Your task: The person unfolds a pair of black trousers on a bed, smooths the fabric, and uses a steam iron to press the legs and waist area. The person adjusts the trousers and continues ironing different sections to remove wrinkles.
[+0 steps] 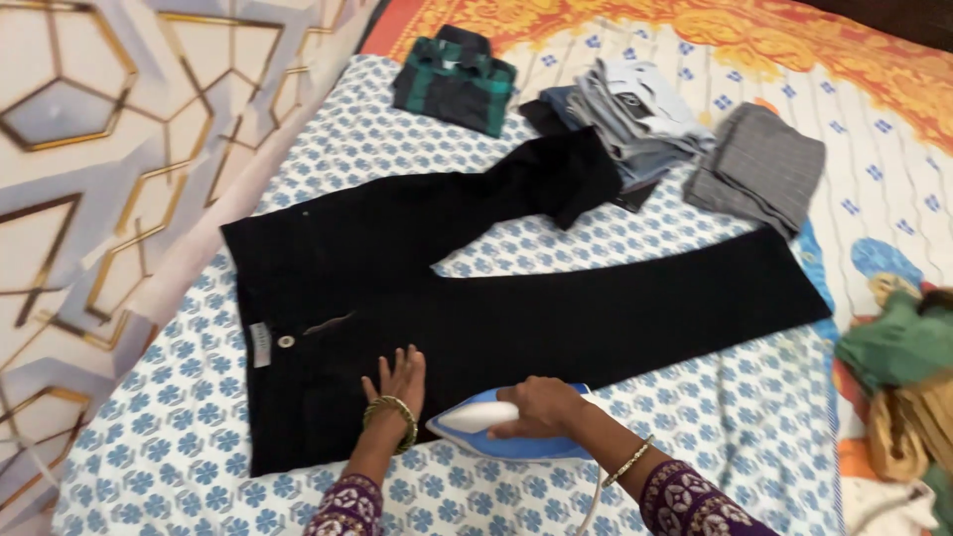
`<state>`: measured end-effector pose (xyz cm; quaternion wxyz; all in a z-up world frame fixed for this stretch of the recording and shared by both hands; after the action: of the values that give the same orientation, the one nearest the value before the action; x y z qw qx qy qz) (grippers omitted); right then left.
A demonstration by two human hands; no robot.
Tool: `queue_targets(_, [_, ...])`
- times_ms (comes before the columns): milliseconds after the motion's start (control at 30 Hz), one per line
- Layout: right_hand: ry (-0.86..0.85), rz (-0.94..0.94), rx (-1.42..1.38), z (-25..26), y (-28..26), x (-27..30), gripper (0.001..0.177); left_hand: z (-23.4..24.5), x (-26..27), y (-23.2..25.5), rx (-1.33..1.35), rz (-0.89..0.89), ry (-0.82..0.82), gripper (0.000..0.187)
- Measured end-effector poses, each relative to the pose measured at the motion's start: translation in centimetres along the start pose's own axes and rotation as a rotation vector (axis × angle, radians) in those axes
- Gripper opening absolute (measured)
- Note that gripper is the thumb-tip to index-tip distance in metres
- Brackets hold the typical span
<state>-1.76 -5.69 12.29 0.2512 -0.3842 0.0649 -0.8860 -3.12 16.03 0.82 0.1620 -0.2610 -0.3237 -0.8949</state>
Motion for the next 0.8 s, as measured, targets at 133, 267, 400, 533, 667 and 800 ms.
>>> queue_targets(133, [0.089, -0.249, -0.245, -0.4, 5.8, 3.5, 0.068, -1.9, 1.8, 2.9, -0.104, 0.013, -0.084, 0.077])
queue_targets(267, [0.293, -0.525, -0.502, -0.6, 14.1, 8.7, 0.066, -7.7, 4.7, 9.6, -0.18, -0.008, -0.242, 0.079])
queue_targets(400, [0.552, -0.663, -0.412, -0.7, 22.1, 14.8, 0.064, -14.5, 6.8, 18.5, -0.194, -0.155, -0.338, 0.081])
queue_targets(533, [0.855, -0.723, -0.191, -1.5, 28.2, 21.4, 0.057, -20.9, 10.0, 27.3, -0.205, -0.385, -0.371, 0.078])
queue_targets(667, [1.028, -0.829, -0.04, -4.7, 31.8, 24.1, 0.049, -25.8, 13.5, 35.8, -0.498, -0.764, -0.349, 0.054])
queue_targets(800, [1.015, -0.865, -0.045, -9.3, 34.5, 24.2, 0.039, -29.8, 14.3, 39.7, -0.208, -0.683, -0.377, 0.071])
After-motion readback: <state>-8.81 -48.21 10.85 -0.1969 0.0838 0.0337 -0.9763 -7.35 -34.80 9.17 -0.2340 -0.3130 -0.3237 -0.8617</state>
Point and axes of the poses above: each hand's wrist, its own x-axis away from the middle knuckle, its own z-axis out of the back of the hand, y = z × x, the point moved 5 cm from there along -x, towards the middle knuckle, and after that the axes turned 2 degrees about -z, right-handed, at the moved point
